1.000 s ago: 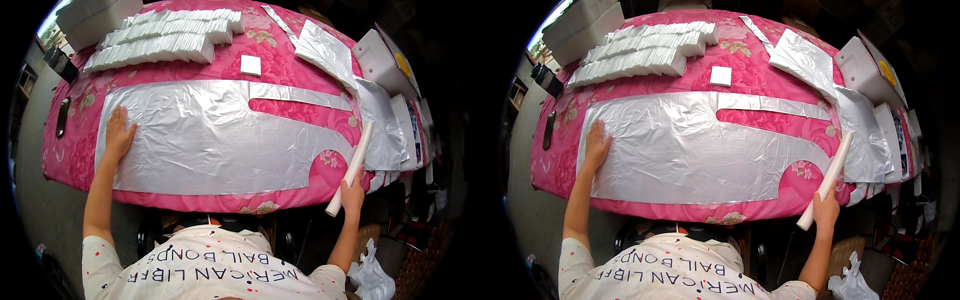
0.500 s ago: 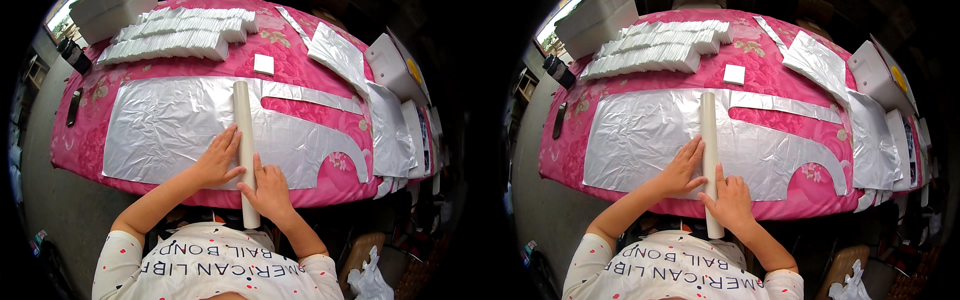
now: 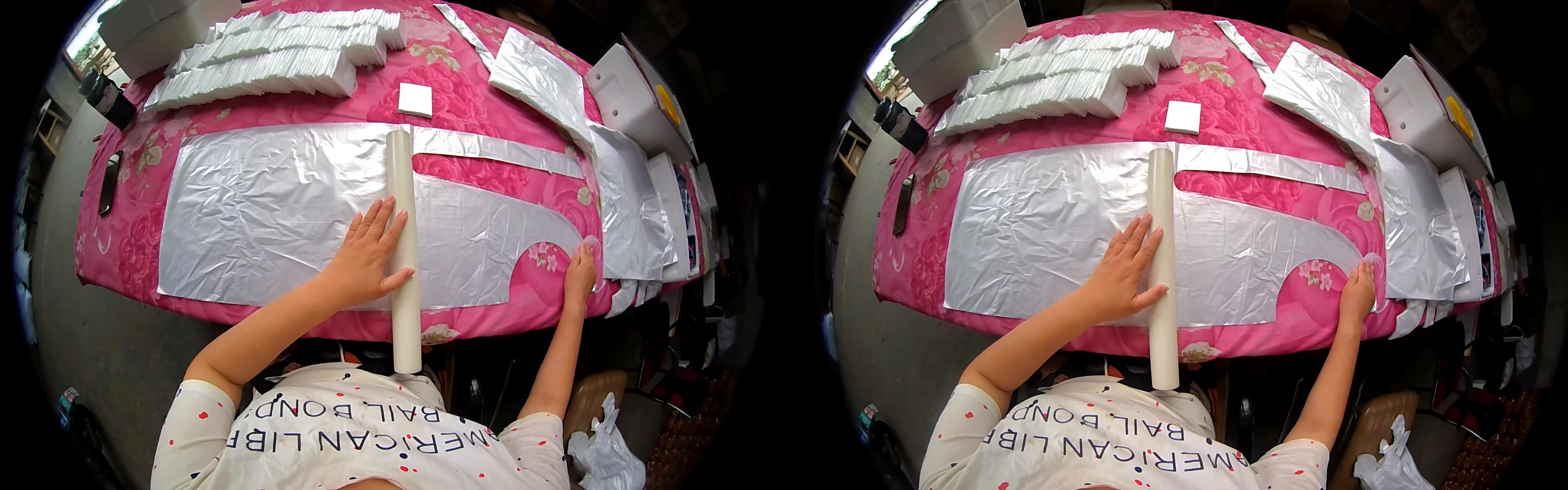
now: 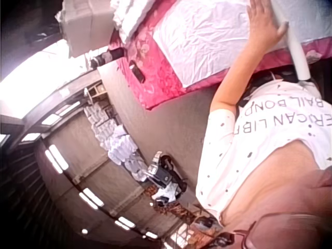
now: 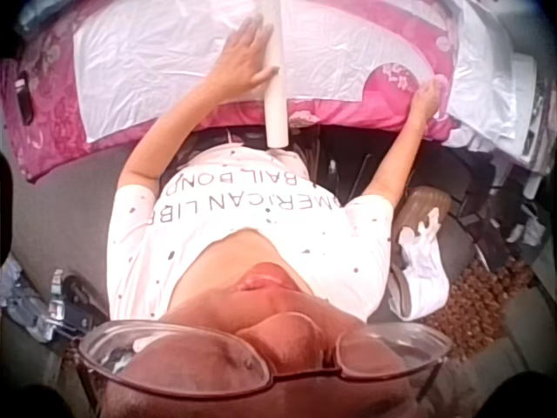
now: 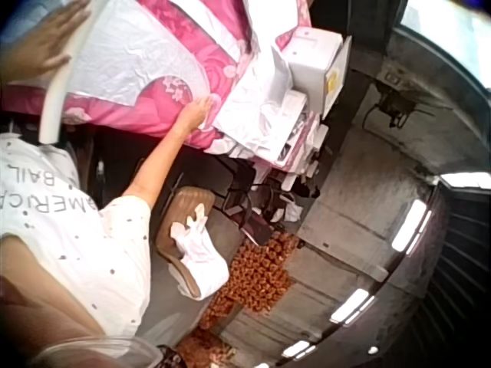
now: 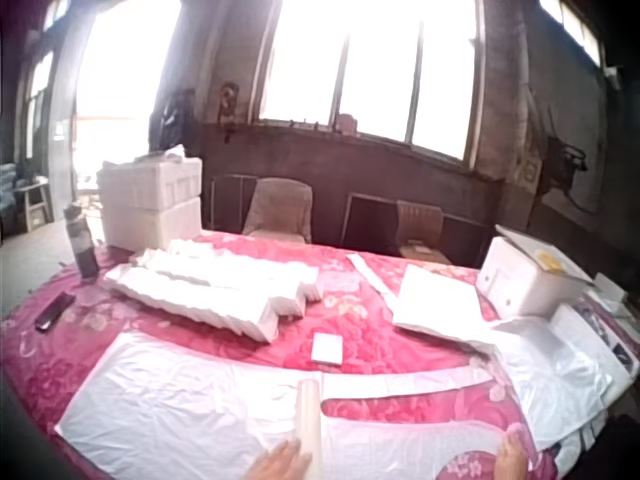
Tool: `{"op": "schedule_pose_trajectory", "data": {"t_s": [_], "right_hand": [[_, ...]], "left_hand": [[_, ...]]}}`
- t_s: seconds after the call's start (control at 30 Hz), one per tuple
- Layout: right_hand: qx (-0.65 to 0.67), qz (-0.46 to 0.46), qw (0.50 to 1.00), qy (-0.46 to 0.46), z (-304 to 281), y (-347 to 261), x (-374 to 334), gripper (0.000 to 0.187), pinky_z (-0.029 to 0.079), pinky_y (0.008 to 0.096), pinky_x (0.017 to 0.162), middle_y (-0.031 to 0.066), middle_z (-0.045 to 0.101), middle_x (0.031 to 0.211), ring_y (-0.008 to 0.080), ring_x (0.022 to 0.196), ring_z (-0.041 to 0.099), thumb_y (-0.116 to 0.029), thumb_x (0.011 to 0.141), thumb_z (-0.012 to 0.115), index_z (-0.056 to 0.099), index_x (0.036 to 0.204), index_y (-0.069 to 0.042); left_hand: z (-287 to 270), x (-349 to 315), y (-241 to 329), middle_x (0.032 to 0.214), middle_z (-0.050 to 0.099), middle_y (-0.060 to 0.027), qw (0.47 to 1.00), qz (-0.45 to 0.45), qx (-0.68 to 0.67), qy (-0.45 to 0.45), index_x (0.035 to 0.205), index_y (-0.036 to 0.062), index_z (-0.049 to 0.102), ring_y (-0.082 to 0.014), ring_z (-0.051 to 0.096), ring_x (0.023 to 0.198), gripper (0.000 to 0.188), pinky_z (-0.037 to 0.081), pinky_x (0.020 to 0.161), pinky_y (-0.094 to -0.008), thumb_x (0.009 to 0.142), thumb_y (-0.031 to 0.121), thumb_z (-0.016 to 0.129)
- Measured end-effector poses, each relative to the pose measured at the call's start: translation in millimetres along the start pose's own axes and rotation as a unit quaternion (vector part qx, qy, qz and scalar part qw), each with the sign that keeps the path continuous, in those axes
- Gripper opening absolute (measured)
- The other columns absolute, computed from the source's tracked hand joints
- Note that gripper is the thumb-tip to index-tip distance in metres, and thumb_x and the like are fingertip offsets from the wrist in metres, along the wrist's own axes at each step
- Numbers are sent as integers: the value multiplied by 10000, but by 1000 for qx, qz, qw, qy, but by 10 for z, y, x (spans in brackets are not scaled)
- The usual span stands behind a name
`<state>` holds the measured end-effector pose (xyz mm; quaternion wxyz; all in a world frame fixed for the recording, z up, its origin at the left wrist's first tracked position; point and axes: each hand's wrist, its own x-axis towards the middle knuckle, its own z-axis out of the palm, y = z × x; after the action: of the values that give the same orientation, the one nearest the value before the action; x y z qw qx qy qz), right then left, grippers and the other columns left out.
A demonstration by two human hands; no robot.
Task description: The person repeatedly wraps small white rectangular items in clear plastic film on a pink tablecloth. They unroll the film, place an item on it, fold the film around the item, and set the wrapped item aside. The process is repeated multiple times.
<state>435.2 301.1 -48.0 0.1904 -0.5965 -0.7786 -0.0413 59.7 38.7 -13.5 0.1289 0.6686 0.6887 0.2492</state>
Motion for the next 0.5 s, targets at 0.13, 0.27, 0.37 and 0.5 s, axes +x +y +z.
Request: {"op": "schedule_pose_trajectory", "data": {"t_s": [0.13, 0.27, 0.37, 0.5], "right_hand": [[-11, 20, 998, 52, -27, -120, -13, 233, 452, 362, 857, 159, 628, 1048, 317, 978, 588, -146, 856, 518, 632, 995, 2], [-18, 50, 993, 107, -207, -343, -65, 93, 467, 381, 749, 118, 656, 913, 314, 841, 605, -120, 765, 637, 628, 807, -38], [-34, -67, 984, 162, -406, -587, -119, 118, 456, 376, 746, 97, 649, 894, 296, 839, 591, -98, 699, 694, 596, 740, -47], [85, -150, 979, 106, -742, -1278, -268, 155, 435, 374, 780, 81, 637, 895, 281, 888, 571, -72, 669, 715, 576, 731, -46]], "left_hand": [[5, 2, 11, 1470, 122, -224, 1000, -2, -2, -3, 1416, 42, 199, -375, 114, 1367, 786, 141, 1089, -483, 809, 380, 567], [5, 16, 1, 1471, 118, -226, 1000, 3, -10, -4, 1418, 41, 191, -382, 113, 1365, 790, 142, 1088, -485, 811, 378, 568], [6, 27, 3, 1470, 118, -227, 1000, 9, -14, -2, 1416, 38, 197, -392, 119, 1360, 787, 149, 1086, -484, 811, 374, 571], [-11, 7, 23, 1455, 168, -226, 999, 28, -5, 40, 1393, 30, 254, -383, 181, 1341, 741, 206, 1073, -455, 809, 336, 591]]}}
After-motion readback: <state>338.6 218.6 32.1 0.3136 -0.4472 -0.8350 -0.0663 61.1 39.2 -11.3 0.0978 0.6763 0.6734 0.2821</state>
